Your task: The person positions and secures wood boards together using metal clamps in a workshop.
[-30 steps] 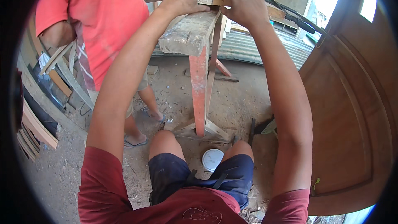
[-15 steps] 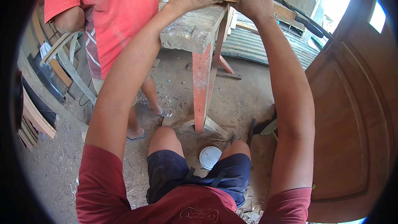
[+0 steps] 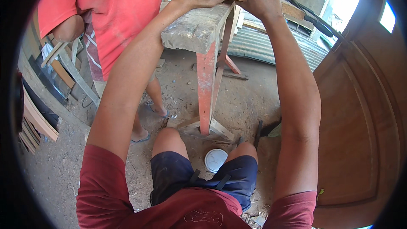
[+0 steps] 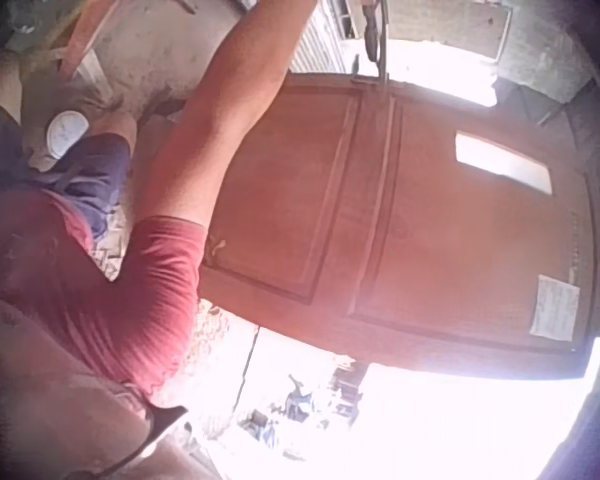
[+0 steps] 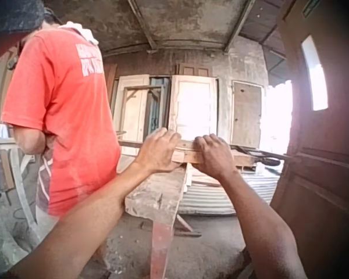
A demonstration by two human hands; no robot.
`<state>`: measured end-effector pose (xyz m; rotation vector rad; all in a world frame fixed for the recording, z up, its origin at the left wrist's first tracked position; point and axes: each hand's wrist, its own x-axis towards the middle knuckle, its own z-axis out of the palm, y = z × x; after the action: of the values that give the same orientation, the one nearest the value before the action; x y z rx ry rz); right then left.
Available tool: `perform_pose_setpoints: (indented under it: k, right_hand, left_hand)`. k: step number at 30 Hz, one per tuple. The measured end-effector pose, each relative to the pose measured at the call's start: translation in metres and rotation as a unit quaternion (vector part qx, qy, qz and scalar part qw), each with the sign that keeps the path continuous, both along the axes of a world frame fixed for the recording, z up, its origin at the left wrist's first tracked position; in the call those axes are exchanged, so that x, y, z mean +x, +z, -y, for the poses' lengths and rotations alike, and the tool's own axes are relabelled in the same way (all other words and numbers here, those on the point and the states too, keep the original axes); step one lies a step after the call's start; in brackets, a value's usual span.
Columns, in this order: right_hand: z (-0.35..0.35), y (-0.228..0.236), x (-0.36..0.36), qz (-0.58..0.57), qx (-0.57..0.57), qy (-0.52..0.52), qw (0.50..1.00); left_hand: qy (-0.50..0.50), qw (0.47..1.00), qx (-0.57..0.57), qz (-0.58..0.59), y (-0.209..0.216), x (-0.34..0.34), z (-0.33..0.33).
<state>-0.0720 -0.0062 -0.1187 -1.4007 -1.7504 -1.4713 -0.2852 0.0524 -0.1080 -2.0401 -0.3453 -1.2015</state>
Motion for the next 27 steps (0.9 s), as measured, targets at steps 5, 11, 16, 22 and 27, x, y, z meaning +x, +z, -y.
perform_pose_setpoints:
  k: [5, 11, 16, 22, 27]
  right_hand:
    - [0.003, 0.001, -0.001, -0.014, -0.001, -0.015, 1.0]
    - [-0.001, -0.012, 0.002, 0.0, 0.117, -0.019, 0.993]
    - [0.027, -0.004, 0.008, -0.052, -0.024, -0.019, 0.998]
    - [0.027, 0.013, 0.015, -0.025, -0.118, -0.004, 0.993]
    - [0.021, 0.019, 0.015, -0.079, -0.169, -0.03, 0.982]
  left_hand:
    - [-0.001, 1.0, -0.017, 0.014, -0.001, 0.0, 0.003]
    - [-0.016, 0.998, -0.019, 0.055, -0.008, -0.003, -0.002]
    - [-0.017, 0.985, -0.172, -0.03, -0.003, -0.009, -0.011]
    - [0.025, 0.988, -0.144, -0.053, 0.004, -0.03, -0.03]
    - [0.005, 0.947, -0.31, -0.086, 0.011, -0.028, -0.032]
